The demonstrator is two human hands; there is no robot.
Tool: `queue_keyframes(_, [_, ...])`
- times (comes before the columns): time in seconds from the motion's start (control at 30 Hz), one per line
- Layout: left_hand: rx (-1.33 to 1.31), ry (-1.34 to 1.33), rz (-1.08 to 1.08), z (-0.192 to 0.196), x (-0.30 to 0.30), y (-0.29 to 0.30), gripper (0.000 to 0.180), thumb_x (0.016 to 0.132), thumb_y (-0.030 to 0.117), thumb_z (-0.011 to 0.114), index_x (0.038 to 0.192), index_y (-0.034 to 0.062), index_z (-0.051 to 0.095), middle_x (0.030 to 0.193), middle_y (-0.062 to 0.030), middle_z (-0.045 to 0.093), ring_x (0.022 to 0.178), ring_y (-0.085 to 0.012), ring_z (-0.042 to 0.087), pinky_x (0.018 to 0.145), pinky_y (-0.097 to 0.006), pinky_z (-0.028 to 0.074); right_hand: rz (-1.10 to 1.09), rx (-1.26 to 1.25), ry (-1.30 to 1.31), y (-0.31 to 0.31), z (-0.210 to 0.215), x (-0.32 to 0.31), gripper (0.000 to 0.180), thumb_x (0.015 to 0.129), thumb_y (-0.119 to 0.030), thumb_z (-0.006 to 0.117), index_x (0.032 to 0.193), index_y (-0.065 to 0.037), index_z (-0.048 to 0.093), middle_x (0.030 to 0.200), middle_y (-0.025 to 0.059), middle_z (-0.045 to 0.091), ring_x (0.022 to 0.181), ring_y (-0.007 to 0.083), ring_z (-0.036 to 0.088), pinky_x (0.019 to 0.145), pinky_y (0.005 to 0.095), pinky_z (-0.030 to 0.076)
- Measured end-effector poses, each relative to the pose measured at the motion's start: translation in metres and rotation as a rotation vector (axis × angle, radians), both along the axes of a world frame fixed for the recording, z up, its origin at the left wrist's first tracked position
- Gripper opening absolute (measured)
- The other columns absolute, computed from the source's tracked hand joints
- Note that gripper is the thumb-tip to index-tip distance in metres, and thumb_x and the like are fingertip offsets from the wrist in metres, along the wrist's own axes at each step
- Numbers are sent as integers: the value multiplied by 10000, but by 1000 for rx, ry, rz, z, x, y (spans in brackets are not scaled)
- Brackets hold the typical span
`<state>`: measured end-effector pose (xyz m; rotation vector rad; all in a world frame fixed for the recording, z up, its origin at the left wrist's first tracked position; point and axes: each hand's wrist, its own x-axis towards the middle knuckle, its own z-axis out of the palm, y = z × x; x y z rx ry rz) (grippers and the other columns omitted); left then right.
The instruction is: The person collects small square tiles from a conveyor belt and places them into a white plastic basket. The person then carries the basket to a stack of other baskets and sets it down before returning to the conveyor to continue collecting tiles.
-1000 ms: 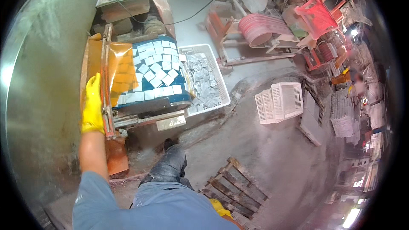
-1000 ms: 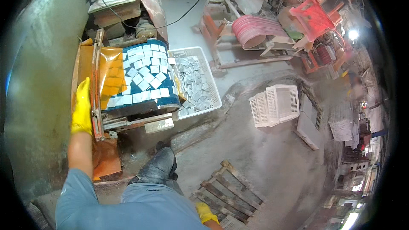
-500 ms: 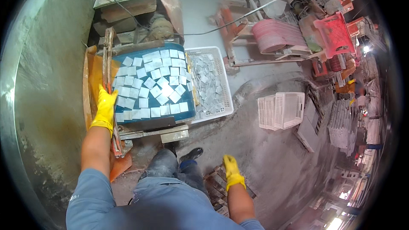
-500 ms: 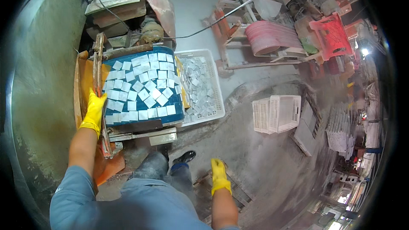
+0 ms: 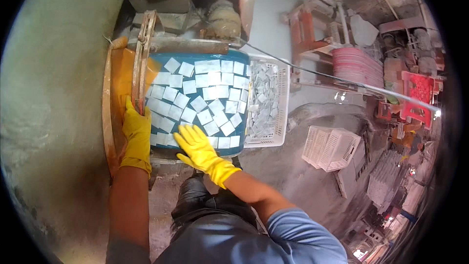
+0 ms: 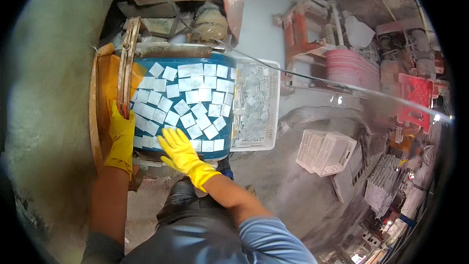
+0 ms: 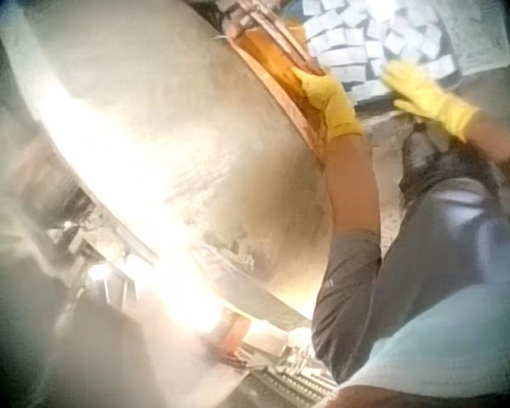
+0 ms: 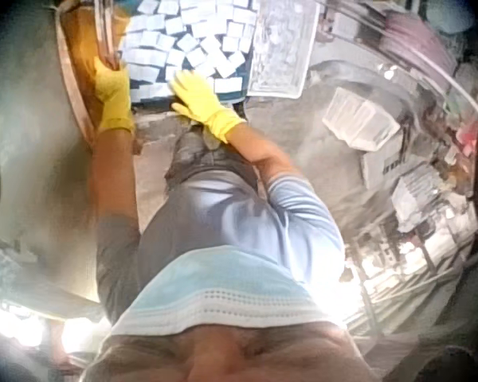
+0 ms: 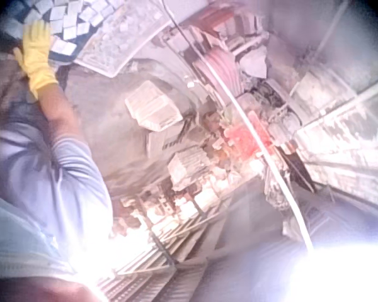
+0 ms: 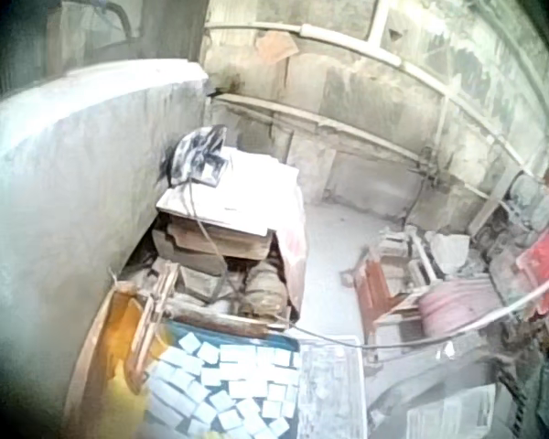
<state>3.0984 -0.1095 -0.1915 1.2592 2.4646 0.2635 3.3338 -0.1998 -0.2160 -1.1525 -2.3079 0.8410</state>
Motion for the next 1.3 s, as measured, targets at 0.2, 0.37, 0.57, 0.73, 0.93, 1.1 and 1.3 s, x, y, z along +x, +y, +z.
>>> queue_keyframes(0.2, [212,-163,-63,-29,-16,-6,799,904,173,793,1590,60,401,1489,-235,591,1351,-338,618,1059,-387,529,306,-23,-152,31,-57,-69,802,904,-462,721,1572,-94,474,1674,155,371,1587,346,259,1265,634,182])
queue_keyframes(0.37, [236,-102,-101,-12,-8,4,755,916,131,781,1566,-1,422,1502,-242,568,1370,-333,597,1075,-394,511,249,43,-57,35,-73,-40,677,916,-397,705,1525,-150,543,1630,125,436,1539,348,343,1275,541,240])
queue_keyframes(0.57, [250,-204,-78,-51,-41,-9,739,919,169,773,1556,7,435,1506,-213,576,1368,-349,595,1093,-381,484,248,139,-50,52,-57,87,557,891,-300,731,1420,-144,653,1549,115,557,1435,344,503,1232,512,350])
queue_keyframes(0.73, [189,-69,-92,-20,-18,-3,730,913,202,780,1545,37,454,1492,-206,591,1339,-367,612,1078,-393,501,346,115,-236,56,-53,192,556,905,-193,679,1455,-235,608,1567,94,552,1426,332,538,1247,528,343])
queue_keyframes(0.93, [197,-123,-32,-71,-57,-21,739,926,238,770,1566,76,441,1453,-197,620,1299,-352,644,1066,-423,513,-34,31,-501,49,-50,264,559,920,-190,669,1473,-158,599,1545,216,534,1431,407,499,1222,552,341])
queue_keyframes(1.1, [4,-21,28,-10,-13,3,751,936,232,768,1587,103,417,1415,-197,652,1276,-349,660,1073,-413,513,-157,69,-356,101,-17,203,612,895,-279,765,1455,-87,607,1526,266,523,1417,474,475,1218,582,321])
queue_keyframes(1.3, [118,-9,-53,-3,-12,-1,745,916,250,804,1549,70,454,1360,-230,678,1245,-413,665,1015,-410,556,14,209,-92,222,1,37,715,864,-401,796,1467,-74,591,1540,291,492,1436,519,431,1223,626,285])
